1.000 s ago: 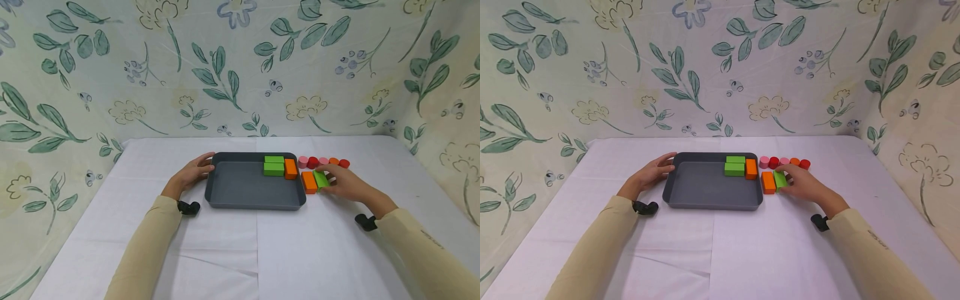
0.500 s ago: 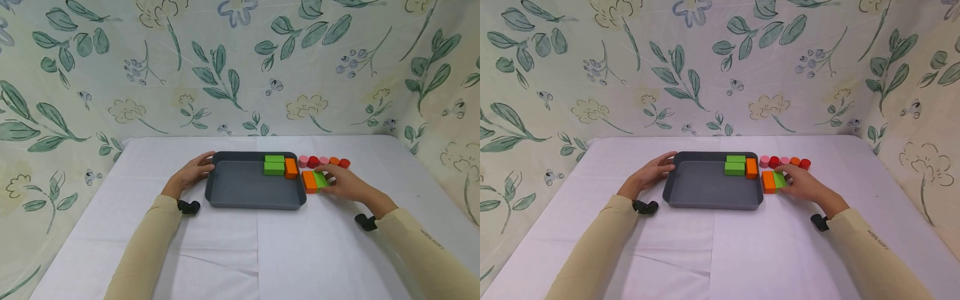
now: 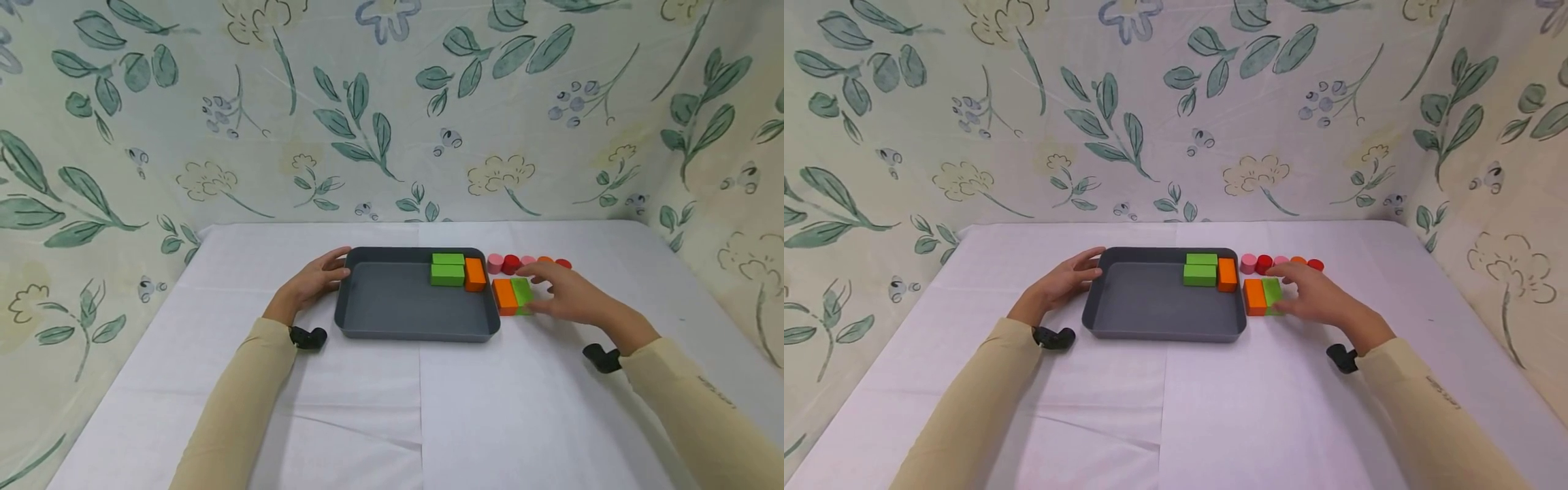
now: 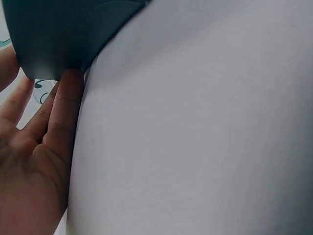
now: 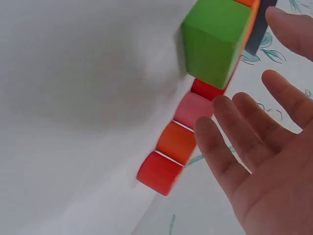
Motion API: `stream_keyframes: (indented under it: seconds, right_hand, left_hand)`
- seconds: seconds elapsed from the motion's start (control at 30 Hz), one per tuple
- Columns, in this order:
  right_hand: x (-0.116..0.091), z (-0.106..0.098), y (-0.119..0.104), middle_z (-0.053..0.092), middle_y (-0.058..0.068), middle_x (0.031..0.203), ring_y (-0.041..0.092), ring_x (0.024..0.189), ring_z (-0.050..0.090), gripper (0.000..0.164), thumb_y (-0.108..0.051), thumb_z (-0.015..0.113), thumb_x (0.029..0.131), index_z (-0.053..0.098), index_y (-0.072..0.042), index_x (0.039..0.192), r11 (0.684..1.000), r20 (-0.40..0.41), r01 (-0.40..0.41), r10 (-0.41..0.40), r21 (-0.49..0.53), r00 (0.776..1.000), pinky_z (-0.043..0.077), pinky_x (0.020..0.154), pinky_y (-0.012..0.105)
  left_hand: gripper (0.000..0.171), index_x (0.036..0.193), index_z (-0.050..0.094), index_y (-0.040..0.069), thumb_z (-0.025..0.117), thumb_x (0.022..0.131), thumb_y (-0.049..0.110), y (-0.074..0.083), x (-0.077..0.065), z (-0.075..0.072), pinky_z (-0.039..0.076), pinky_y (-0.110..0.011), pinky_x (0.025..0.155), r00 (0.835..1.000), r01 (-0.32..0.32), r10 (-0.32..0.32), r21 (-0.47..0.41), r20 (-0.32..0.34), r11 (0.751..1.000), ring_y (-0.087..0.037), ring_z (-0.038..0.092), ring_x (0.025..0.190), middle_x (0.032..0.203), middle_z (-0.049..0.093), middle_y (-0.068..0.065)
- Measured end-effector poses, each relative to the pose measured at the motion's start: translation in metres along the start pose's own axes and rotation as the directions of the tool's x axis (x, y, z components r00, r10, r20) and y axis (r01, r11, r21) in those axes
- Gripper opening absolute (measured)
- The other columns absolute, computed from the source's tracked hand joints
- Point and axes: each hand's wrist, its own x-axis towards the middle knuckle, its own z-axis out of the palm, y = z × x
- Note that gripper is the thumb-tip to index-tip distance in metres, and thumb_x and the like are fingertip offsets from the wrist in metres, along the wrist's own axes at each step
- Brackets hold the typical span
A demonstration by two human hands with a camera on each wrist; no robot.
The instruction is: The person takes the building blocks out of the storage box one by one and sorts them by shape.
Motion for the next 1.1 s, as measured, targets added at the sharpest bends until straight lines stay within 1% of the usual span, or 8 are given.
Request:
stream_keyframes:
  seconds: [0.17,0.3,0.43,0.57,0.73,0.97,1.1]
  right_hand:
    - [0.003,-0.009,-0.009,0.055,0.020,0.137,0.039,0.121,0.054,0.051,-0.012,0.073,0.086,0.056,-0.003,0.134,0.998,-0.050,0.030,-0.033,-0.056,0.998,0.052,0.098,0.062]
    - [0.010,-0.015,-0.019,0.056,0.020,0.135,0.038,0.119,0.055,0.049,-0.011,0.073,0.086,0.058,-0.004,0.132,0.994,-0.059,0.062,-0.067,-0.089,0.996,0.054,0.097,0.059]
    - [0.020,-0.020,-0.032,0.056,0.020,0.137,0.040,0.123,0.054,0.049,-0.010,0.072,0.087,0.058,-0.004,0.133,0.992,-0.045,0.071,-0.076,-0.105,0.996,0.053,0.099,0.059]
    - [0.031,-0.022,-0.048,0.055,0.020,0.139,0.040,0.124,0.053,0.051,-0.013,0.072,0.088,0.057,-0.005,0.135,0.989,-0.006,0.047,-0.048,-0.144,0.999,0.055,0.098,0.057]
    - [0.043,-0.022,-0.064,0.053,0.019,0.142,0.040,0.130,0.049,0.050,-0.013,0.070,0.089,0.056,-0.005,0.137,0.979,0.047,0.038,-0.028,-0.202,0.998,0.050,0.104,0.059]
    - [0.059,-0.018,-0.074,0.055,0.019,0.142,0.039,0.131,0.050,0.047,-0.012,0.066,0.090,0.057,-0.003,0.136,0.974,0.081,0.057,-0.040,-0.221,0.996,0.045,0.110,0.059]
    - [0.068,-0.014,-0.074,0.058,0.019,0.139,0.038,0.125,0.054,0.048,-0.011,0.065,0.090,0.057,-0.001,0.136,0.975,0.092,0.058,-0.039,-0.215,0.995,0.048,0.108,0.057]
  left_hand:
    - [0.067,0.158,0.025,0.026,0.057,0.100,0.019,0.000,-0.001,0.000,0.026,-0.053,0.125,1.000,-0.003,0.003,0.007,0.005,1.000,-0.033,0.028,0.152,0.166,0.022,-0.011]
    - [0.067,0.158,0.025,0.026,0.057,0.100,0.018,0.000,-0.001,0.001,0.025,-0.053,0.125,1.000,0.002,-0.002,0.000,0.004,1.000,-0.033,0.028,0.152,0.166,0.023,-0.011]
    - [0.067,0.158,0.026,0.027,0.058,0.100,0.019,0.000,0.000,0.001,0.026,-0.053,0.125,1.000,0.013,-0.013,-0.003,-0.002,1.000,-0.032,0.029,0.152,0.166,0.023,-0.010]
    - [0.067,0.158,0.026,0.028,0.059,0.100,0.020,0.000,0.001,0.001,0.026,-0.053,0.125,1.000,0.011,-0.011,0.001,-0.005,1.000,-0.032,0.029,0.151,0.166,0.024,-0.009]
    - [0.067,0.157,0.027,0.028,0.059,0.099,0.020,0.001,0.001,0.001,0.025,-0.052,0.126,1.000,0.016,-0.016,0.006,-0.010,1.000,-0.032,0.029,0.152,0.166,0.024,-0.009]
    - [0.067,0.157,0.027,0.028,0.059,0.099,0.020,0.000,0.001,0.000,0.024,-0.052,0.126,1.000,0.017,-0.017,0.004,-0.012,1.000,-0.031,0.028,0.152,0.166,0.023,-0.009]
    - [0.066,0.157,0.027,0.028,0.059,0.100,0.020,0.000,0.000,0.000,0.025,-0.052,0.126,1.000,0.015,-0.015,0.006,-0.009,1.000,-0.032,0.028,0.152,0.166,0.023,-0.009]
